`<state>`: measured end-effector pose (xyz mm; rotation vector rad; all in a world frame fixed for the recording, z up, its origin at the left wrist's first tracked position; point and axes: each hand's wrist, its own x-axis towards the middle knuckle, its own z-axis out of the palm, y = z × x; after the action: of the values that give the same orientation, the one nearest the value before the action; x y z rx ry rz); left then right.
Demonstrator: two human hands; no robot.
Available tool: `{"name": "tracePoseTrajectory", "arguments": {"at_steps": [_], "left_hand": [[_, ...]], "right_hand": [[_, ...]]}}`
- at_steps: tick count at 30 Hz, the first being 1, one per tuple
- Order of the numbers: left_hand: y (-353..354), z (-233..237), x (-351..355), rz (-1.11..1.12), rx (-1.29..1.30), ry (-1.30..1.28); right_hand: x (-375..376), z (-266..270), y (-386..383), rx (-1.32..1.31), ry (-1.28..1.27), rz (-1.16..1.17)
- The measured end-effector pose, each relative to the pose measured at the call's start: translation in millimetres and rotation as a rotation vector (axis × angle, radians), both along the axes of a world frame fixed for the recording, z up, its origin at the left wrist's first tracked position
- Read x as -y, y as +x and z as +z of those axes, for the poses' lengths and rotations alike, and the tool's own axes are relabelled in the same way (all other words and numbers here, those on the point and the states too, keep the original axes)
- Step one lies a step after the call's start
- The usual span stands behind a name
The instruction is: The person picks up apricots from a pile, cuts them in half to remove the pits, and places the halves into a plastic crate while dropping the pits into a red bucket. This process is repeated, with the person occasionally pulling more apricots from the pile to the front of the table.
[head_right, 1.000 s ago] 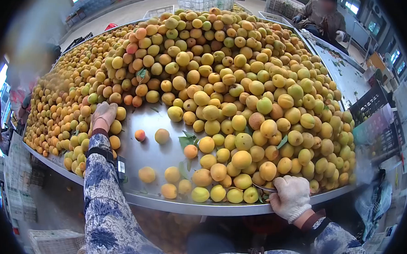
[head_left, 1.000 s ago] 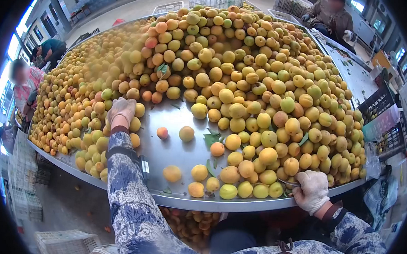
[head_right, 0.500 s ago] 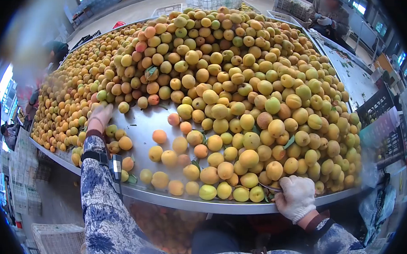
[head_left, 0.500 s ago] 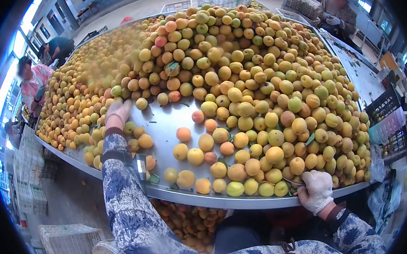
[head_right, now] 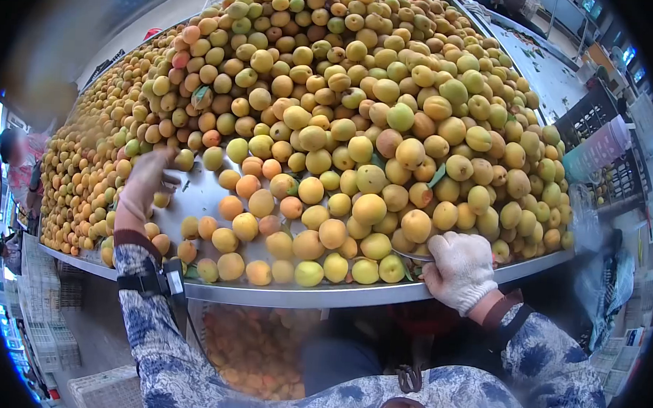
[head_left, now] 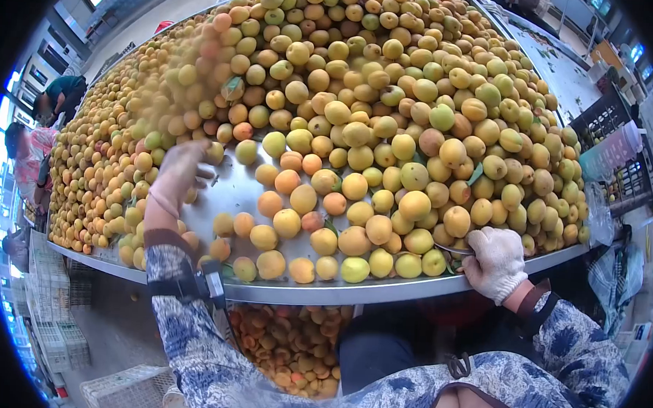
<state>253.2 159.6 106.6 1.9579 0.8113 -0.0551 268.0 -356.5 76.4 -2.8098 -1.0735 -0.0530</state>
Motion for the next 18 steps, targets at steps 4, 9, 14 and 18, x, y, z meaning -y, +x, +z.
{"name": "tracePoseTrajectory", "arguments": {"at_steps": [4,9,14,18], "left_hand": [[43,-37,-58,0.019,0.377,0.493],[95,-82,-47,0.206,0.301,0.583],[117,-79,11,0.330,0.200,0.770],[101,-65,25,0.225,0.153,0.826]], "right_hand": [[0,0,-1,0.036,0.005,0.013],[0,3,-1,0.031,0.014,0.008],[-1,5,1,0.019,-0.011,0.008],[0,5,2,-0.007,0.015,0.015]]}}
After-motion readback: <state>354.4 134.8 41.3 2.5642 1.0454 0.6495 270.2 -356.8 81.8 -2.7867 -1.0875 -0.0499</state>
